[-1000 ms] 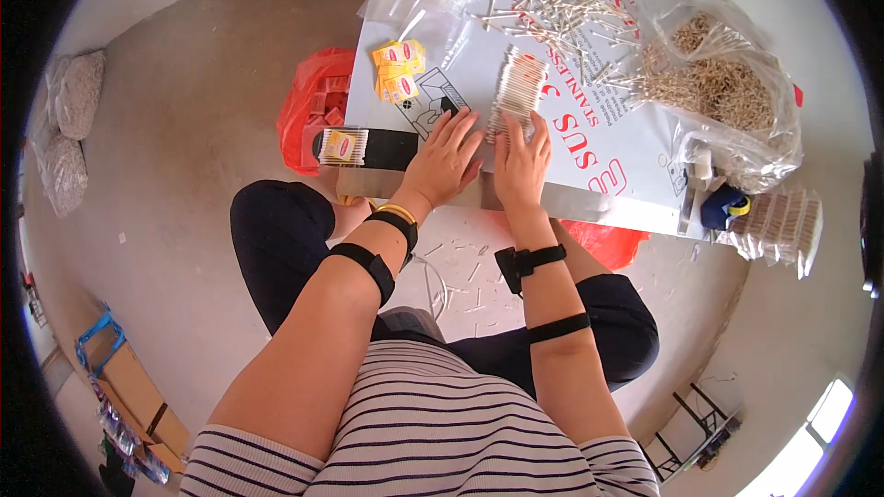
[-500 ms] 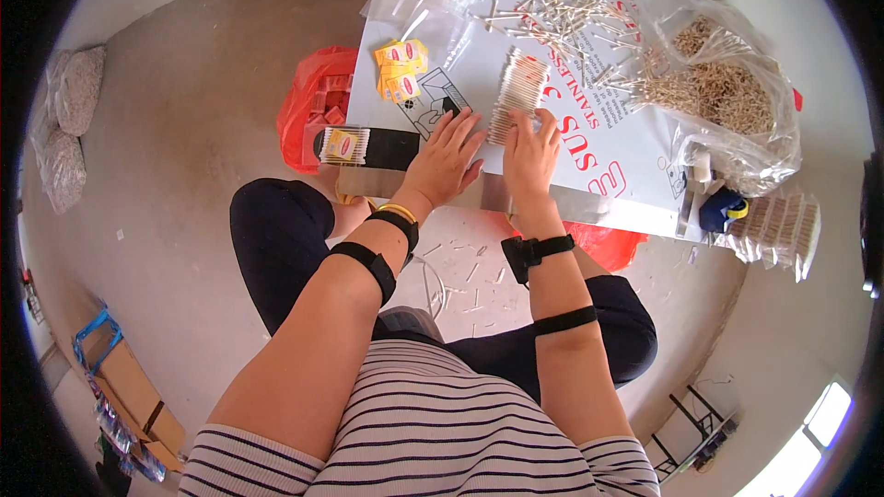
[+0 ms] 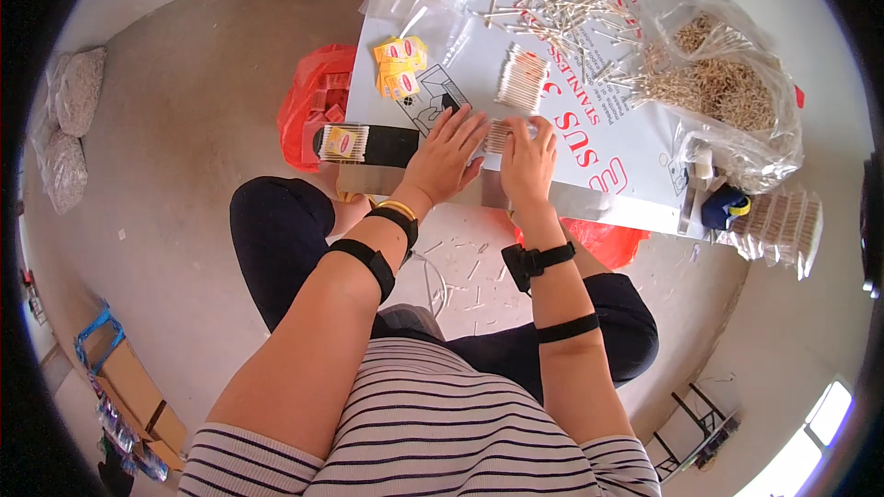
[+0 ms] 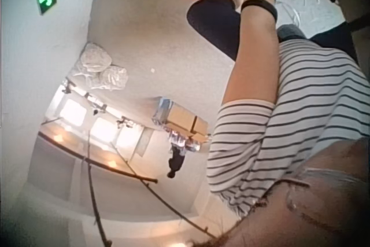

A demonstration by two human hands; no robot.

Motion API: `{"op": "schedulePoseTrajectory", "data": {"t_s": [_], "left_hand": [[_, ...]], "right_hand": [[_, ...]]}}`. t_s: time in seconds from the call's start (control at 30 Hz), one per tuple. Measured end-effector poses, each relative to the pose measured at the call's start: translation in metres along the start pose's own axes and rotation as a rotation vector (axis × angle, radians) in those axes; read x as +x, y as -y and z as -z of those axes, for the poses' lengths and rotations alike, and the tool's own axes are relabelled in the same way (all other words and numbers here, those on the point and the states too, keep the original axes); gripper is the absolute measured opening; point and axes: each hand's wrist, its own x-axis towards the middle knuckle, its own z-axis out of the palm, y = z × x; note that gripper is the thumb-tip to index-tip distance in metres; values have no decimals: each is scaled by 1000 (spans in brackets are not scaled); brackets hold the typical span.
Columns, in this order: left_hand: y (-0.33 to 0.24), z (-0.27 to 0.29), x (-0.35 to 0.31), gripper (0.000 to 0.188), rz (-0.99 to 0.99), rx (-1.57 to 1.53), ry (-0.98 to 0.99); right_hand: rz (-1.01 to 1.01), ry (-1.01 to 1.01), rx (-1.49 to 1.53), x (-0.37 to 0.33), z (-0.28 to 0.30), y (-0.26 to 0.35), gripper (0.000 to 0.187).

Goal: Packaging cotton swabs into small plastic bags at a workstation.

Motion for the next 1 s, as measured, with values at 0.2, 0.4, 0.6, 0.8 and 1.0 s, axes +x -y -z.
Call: {"op": "schedulePoseTrajectory", "data": {"t_s": [0.2, 0.4, 0.6, 0.8, 1.0], "left_hand": [[-3, 4, 2, 64, -53, 111, 8], [-2, 2, 2, 64, -41, 72, 10], [-2, 2, 3, 69, -16, 46, -30], [-4, -1, 2, 71, -30, 125, 44], [-7, 1, 3, 79, -38, 159, 41]], "right_hand": [[9, 22, 52, -11, 5, -2, 31], [-1, -3, 294, -18, 12, -24, 41], [72, 10, 174, -26, 0, -49, 53], [112, 1, 81, -31, -9, -48, 56], [102, 7, 131, -32, -5, -48, 57]]}}
